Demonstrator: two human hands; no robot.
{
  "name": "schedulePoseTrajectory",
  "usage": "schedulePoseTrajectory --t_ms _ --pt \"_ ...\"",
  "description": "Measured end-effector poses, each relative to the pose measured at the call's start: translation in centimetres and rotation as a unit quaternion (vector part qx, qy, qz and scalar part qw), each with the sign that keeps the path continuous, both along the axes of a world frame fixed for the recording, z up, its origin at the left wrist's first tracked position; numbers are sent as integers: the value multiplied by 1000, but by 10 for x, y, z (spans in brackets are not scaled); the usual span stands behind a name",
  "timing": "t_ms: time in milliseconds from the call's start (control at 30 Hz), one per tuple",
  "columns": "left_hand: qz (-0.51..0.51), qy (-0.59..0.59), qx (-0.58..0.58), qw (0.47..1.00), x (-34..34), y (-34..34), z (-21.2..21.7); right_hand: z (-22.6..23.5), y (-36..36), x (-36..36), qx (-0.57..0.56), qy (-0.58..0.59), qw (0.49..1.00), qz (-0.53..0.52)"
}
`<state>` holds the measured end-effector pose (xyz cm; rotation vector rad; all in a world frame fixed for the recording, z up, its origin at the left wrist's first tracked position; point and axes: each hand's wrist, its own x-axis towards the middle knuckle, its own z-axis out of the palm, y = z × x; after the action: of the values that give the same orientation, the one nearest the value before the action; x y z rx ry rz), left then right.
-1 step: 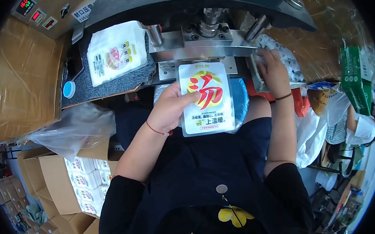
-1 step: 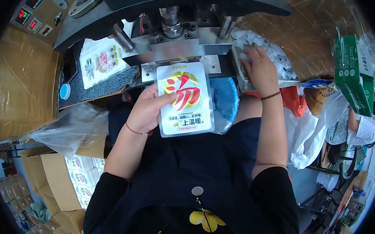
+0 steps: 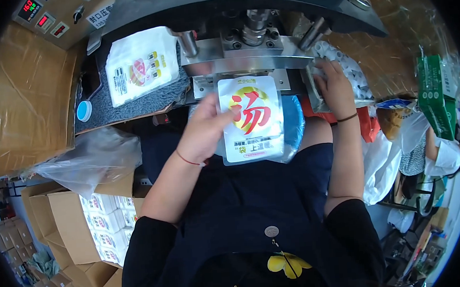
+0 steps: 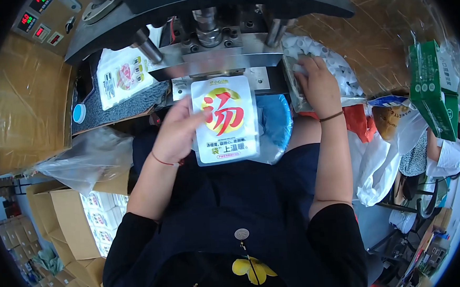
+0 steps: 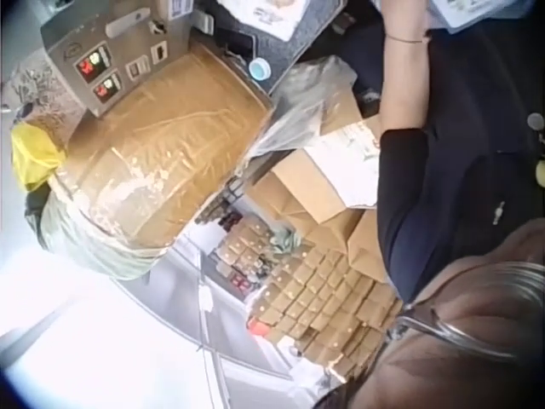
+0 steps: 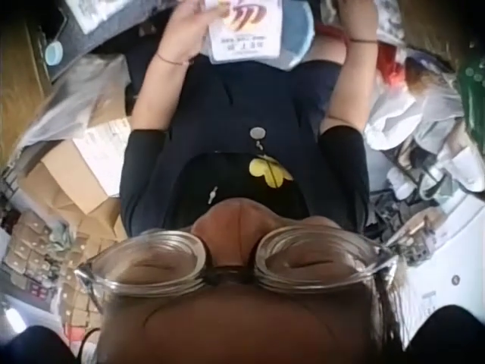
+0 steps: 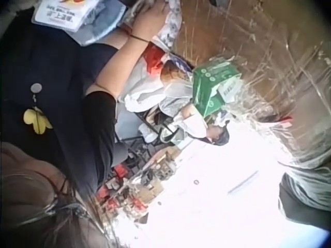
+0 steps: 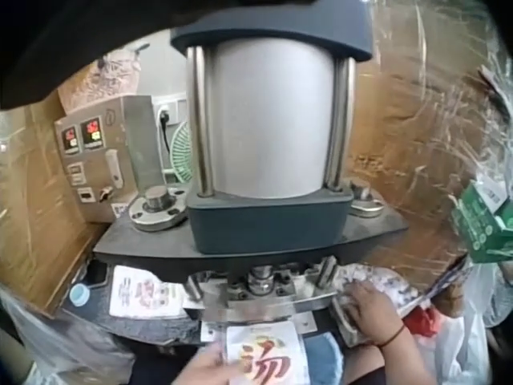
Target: Operating a heat-sealing machine to seal plastic bags for packaging.
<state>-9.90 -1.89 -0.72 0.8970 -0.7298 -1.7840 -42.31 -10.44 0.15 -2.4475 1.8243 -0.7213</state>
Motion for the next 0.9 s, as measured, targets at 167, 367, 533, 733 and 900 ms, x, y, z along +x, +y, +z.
schedulePoseTrajectory --t_ms 167,367,533,733,900 --pt "320 -654 -322 605 79 -30 17 -3 3 -2 -25 4 1000 -13" --pt "28 -818 -387 424 111 16 -15 1 9 -3 -164 35 985 -39" --pt "221 -233 -126 939 84 44 3 28 25 -2 -275 -12 961 -14" --pt "21 -370 -165 914 21 53 12 50 78 63 63 -325 919 214" --pt "-59 -234 -119 963 -13 61 18 75 77 86 34 -321 909 266"
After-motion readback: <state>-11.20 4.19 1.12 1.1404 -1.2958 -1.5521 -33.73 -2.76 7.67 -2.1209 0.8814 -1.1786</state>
